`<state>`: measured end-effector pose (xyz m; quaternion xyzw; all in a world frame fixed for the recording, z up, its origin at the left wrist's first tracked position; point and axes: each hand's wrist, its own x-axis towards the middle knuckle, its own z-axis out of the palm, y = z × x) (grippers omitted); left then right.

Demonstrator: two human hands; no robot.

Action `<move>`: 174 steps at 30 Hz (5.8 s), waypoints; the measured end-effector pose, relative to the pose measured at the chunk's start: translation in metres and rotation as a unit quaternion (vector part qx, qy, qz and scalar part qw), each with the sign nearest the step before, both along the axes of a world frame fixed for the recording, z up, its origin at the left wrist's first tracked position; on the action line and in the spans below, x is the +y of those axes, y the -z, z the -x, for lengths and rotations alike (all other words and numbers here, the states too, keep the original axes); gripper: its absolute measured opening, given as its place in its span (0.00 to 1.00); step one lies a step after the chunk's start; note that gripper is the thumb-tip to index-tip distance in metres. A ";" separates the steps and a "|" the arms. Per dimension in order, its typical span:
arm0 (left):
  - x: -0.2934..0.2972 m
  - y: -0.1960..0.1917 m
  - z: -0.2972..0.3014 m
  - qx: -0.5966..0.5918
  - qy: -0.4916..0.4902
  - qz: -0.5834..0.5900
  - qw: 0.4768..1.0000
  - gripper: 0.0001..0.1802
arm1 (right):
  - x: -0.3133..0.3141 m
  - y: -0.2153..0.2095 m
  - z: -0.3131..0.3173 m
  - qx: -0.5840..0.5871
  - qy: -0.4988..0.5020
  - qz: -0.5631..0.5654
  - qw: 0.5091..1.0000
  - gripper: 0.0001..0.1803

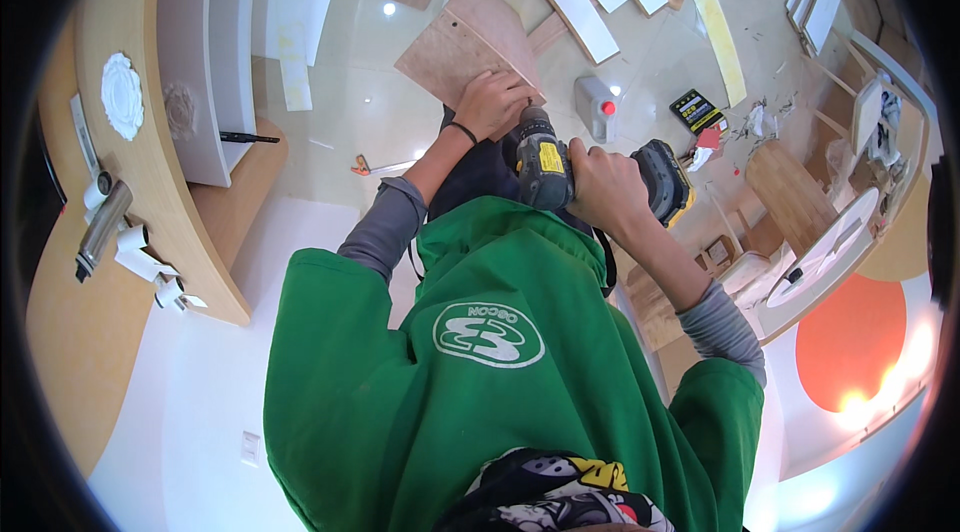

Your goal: The person sits on the floor and uses a cordless drill to drive screws into wooden panels. They handle multiple wood pieces, align them, and fasten them together. The person also picks up and sets aside a white rectangular panel and a plastic bottle during the process.

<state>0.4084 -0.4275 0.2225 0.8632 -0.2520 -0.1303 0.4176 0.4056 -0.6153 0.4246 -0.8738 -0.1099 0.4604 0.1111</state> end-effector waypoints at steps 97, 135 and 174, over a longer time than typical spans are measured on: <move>0.076 0.047 -0.138 0.494 -0.210 -0.012 0.844 0.33 | 0.071 0.028 -0.205 -0.001 -0.185 -0.060 0.981 0.21; 0.073 0.035 -0.154 0.516 -0.185 -0.004 0.836 0.31 | 0.104 0.018 -0.229 0.047 -0.297 0.009 0.954 0.17; 0.090 0.005 -0.143 0.106 -0.020 0.097 0.989 0.12 | 0.082 -0.004 -0.218 0.033 -0.244 -0.024 0.969 0.21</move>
